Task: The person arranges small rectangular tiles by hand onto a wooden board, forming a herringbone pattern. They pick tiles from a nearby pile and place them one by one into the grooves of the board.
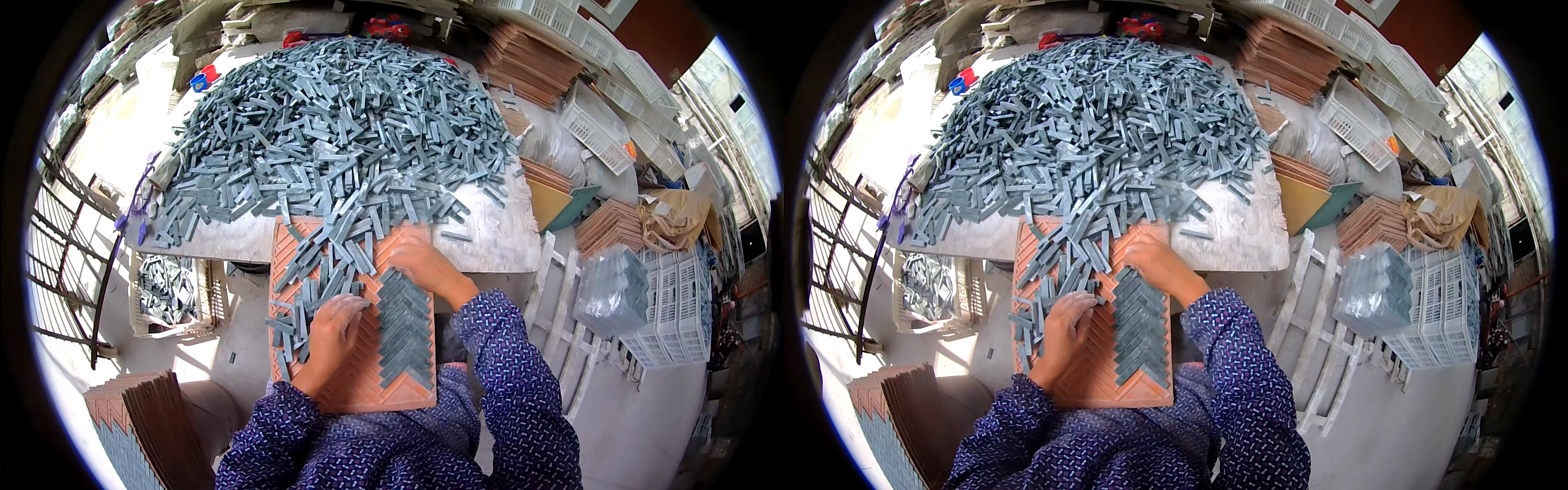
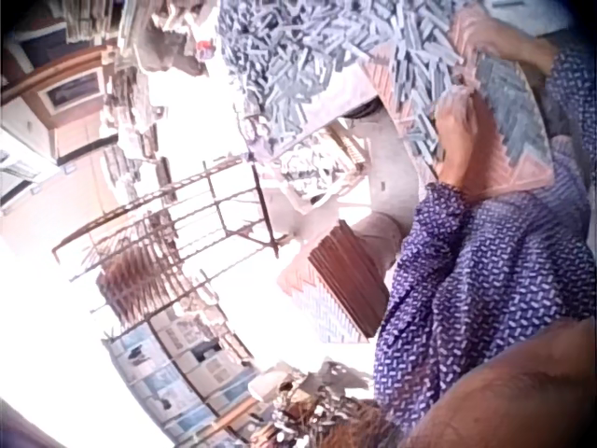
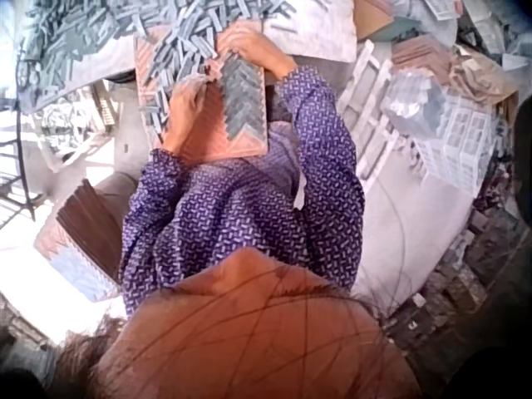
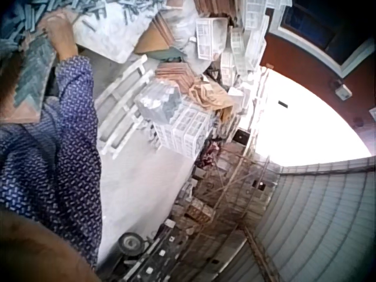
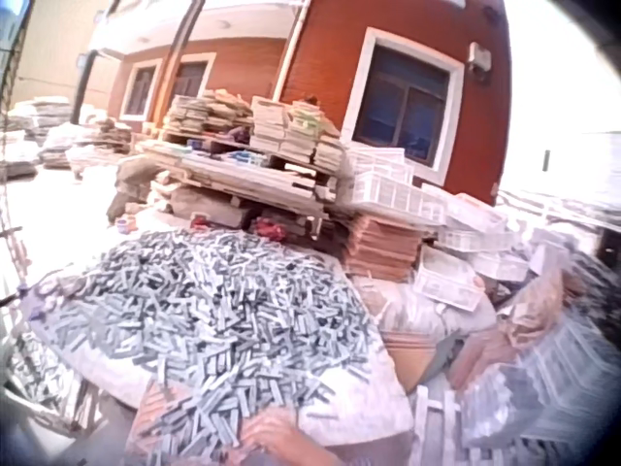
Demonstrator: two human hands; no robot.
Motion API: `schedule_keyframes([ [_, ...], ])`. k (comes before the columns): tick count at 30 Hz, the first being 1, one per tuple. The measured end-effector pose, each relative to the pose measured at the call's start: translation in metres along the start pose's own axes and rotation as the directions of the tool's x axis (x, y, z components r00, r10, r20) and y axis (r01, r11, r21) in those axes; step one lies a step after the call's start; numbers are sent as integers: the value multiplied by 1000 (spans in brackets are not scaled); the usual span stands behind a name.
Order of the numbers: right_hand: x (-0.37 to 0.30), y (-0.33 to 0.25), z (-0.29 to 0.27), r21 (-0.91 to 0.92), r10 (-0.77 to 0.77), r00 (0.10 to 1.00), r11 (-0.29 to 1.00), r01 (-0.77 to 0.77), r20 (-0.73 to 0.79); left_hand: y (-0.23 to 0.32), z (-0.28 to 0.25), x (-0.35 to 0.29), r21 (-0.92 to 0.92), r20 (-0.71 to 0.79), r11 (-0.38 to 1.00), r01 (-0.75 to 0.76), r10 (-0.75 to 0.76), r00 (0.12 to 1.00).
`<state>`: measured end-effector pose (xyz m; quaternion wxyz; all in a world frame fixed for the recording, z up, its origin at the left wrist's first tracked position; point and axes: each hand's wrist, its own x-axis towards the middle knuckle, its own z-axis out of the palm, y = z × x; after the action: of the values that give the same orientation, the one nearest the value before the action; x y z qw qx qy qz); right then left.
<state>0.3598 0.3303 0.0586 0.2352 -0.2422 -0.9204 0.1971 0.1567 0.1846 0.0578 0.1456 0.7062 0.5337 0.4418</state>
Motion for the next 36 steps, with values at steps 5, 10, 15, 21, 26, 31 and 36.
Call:
schedule_keyframes([
  [5, 2, -3, 2, 15, -12, 998, 1000, 13, -63, 5, 15, 7, 59, 42, 993, -99, 97, 994],
  [10, 10, -4, -7, -10, 184, 943, 981, -194, -278, 1, 27, 9, 175, 71, 968, -178, 168, 983],
  [15, 27, -40, 10, 79, 441, 896, 896, -437, -46, -18, 36, 5, 169, 113, 964, -208, 190, 975],
  [21, 23, -37, 19, 27, 546, 837, 838, -545, -41, -15, 33, 4, 40, 102, 978, -205, 200, 974],
  [26, 13, -18, -22, 11, 435, 894, 900, -437, -106, -18, 36, -1, 71, 59, 979, -189, 185, 981],
  [31, 10, -5, -31, 128, 514, 857, 853, -506, -41, -17, 37, -1, 81, 67, 981, -177, 172, 983],
  [36, 19, -4, -11, 74, 584, 808, 812, -580, -78, -18, 37, 0, 83, 88, 978, -193, 186, 979],
])
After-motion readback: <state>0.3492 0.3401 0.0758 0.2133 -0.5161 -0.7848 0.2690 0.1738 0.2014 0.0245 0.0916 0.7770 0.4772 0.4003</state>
